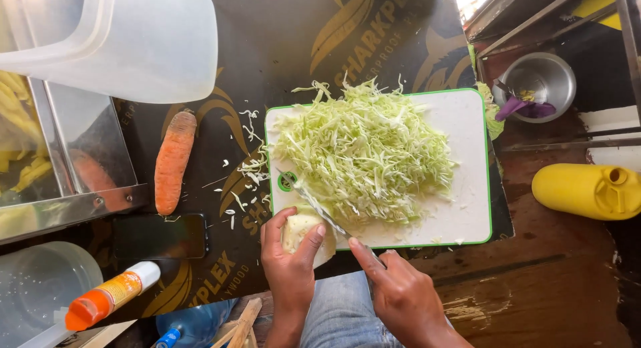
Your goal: Slicing a head of cabbage into thin shreds on a cutting board using a knife.
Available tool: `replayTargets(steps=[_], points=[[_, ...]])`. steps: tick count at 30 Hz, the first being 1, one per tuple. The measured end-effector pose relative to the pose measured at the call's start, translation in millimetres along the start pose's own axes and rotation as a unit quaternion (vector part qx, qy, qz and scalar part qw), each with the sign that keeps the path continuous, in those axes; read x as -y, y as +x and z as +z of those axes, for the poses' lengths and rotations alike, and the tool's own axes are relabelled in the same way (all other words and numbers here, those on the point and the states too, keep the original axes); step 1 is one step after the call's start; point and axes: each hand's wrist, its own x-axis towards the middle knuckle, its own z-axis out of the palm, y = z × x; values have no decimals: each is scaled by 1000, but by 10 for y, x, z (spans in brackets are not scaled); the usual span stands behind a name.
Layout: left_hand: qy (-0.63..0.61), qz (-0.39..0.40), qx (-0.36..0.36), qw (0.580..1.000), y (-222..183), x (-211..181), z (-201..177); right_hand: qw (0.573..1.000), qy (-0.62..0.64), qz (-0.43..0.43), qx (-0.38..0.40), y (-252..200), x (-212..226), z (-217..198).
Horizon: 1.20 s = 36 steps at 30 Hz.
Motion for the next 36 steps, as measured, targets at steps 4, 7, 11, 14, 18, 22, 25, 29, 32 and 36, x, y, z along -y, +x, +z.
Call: replayTargets(steps=[4, 7, 11, 14, 18, 22, 25, 29, 32, 36], points=[[9, -9, -3, 1000, -39, 25, 17, 996, -88, -5, 21, -94, -233, 28], [7, 0, 12, 1000, -62, 44, 44, 998, -48, 30, 41, -73, -87, -53], [6, 26, -8, 1000, -108, 109, 28, 998, -56, 17, 16, -217, -161, 112], [-7, 60, -17, 998, -82, 161, 70, 998, -55, -21, -32, -69, -76, 0], [-8, 99, -19, 995, -79, 198, 89, 992, -69, 38, 101, -61, -192, 121], [-13, 52, -4, 999, -63, 206, 26, 998, -56, 28, -4, -134, -129, 31], [-2, 42, -17, 999, -43, 188, 41, 1000, 15, -10, -17, -48, -51, 9], [-29, 34, -6, 999, -17, 143, 11, 998, -64, -3, 26, -35, -108, -24], [-22, 29, 6, 999, -44, 163, 13, 999, -40, 23, 29, -35, 11, 10], [-26, 8, 0, 1000, -40, 101, -15, 998, -47, 15, 29, -119, -130, 7]])
